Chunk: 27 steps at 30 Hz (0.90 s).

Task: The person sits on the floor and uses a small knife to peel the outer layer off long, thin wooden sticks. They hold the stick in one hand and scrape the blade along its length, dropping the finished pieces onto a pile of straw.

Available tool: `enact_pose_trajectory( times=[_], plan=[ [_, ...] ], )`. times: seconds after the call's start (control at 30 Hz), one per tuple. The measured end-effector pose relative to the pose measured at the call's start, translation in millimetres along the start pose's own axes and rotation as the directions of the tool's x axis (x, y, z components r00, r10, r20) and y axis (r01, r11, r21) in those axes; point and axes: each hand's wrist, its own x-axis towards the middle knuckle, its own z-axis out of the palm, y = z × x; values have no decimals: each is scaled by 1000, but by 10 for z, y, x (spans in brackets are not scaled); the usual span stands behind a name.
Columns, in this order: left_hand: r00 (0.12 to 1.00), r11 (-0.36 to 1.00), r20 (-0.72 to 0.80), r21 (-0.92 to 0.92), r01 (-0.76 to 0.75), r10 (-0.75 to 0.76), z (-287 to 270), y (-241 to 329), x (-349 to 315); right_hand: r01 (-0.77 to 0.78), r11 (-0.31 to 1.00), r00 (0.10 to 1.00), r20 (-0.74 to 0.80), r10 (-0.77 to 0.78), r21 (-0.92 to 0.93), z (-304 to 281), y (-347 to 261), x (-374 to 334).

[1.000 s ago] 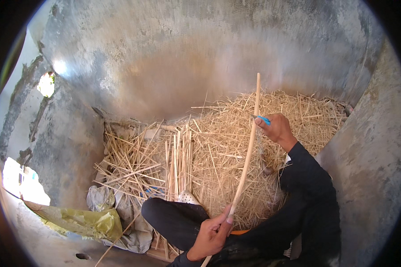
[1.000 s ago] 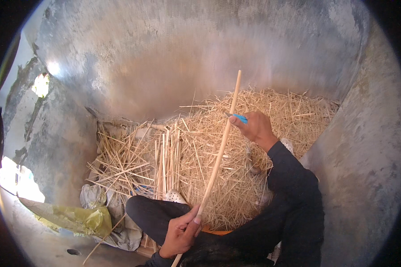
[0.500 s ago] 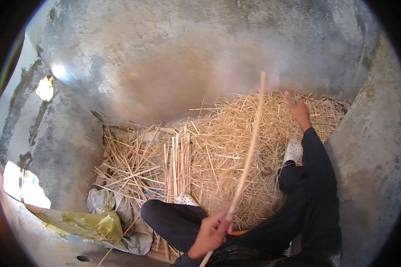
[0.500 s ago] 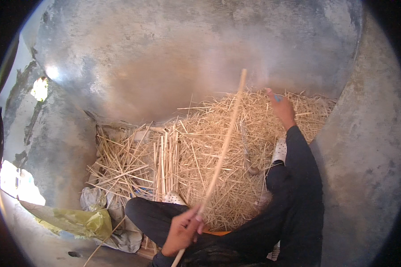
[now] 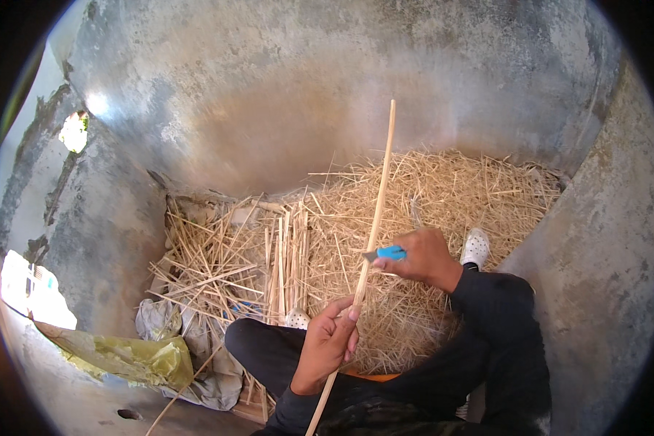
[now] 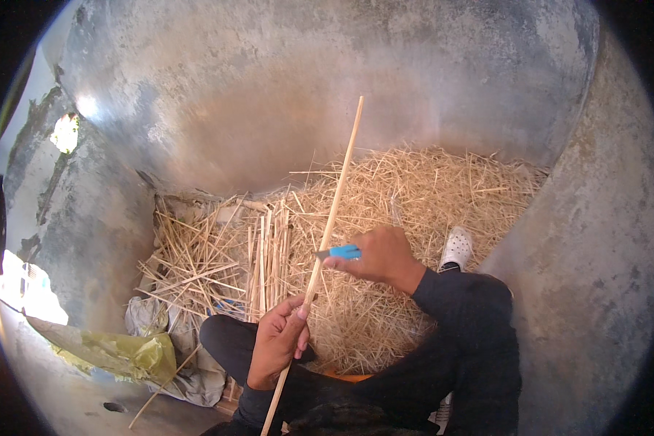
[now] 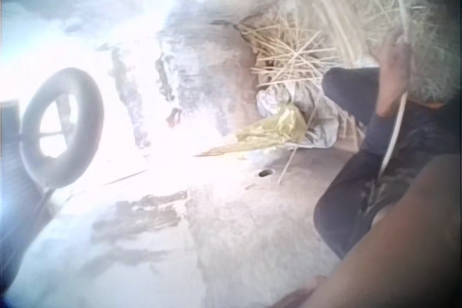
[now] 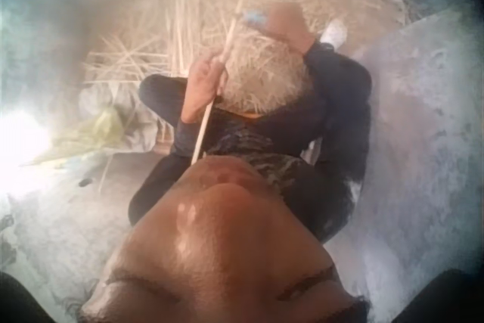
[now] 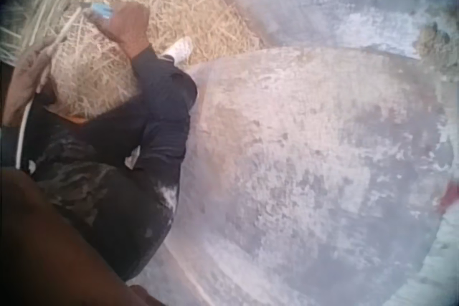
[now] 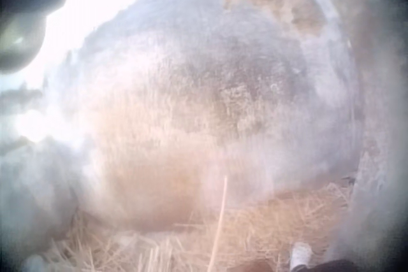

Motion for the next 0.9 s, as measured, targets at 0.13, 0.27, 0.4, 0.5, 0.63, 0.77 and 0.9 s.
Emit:
enact_pose_trajectory(
  times=[0.13,0.27,0.4,0.5,0.63,0.77,0.9],
  plan=[
    [998,990,-42,134,-50,56,32,-24,30,8,1000,997,72,-8,-2,-29,-72,-52],
    [990,956,-54,271,-111,130,75,-15,-1,-1,998,998,56,4,-61,45,-24,-57],
    [995,965,-59,254,-66,83,80,19,-71,-193,981,981,-19,193,-20,46,362,116],
    [987,970,-103,221,-98,123,89,-43,-53,-86,996,989,117,87,-11,-6,117,6],
    [990,982,-101,173,-79,98,66,-71,-39,87,996,996,29,-87,5,81,-139,-121],
    [986,968,-128,239,-73,106,103,-58,-87,35,996,999,10,-35,-81,64,44,-38],
    [985,968,-96,220,-119,143,117,-143,-54,29,994,996,-83,-38,-102,123,211,18]
  ],
)
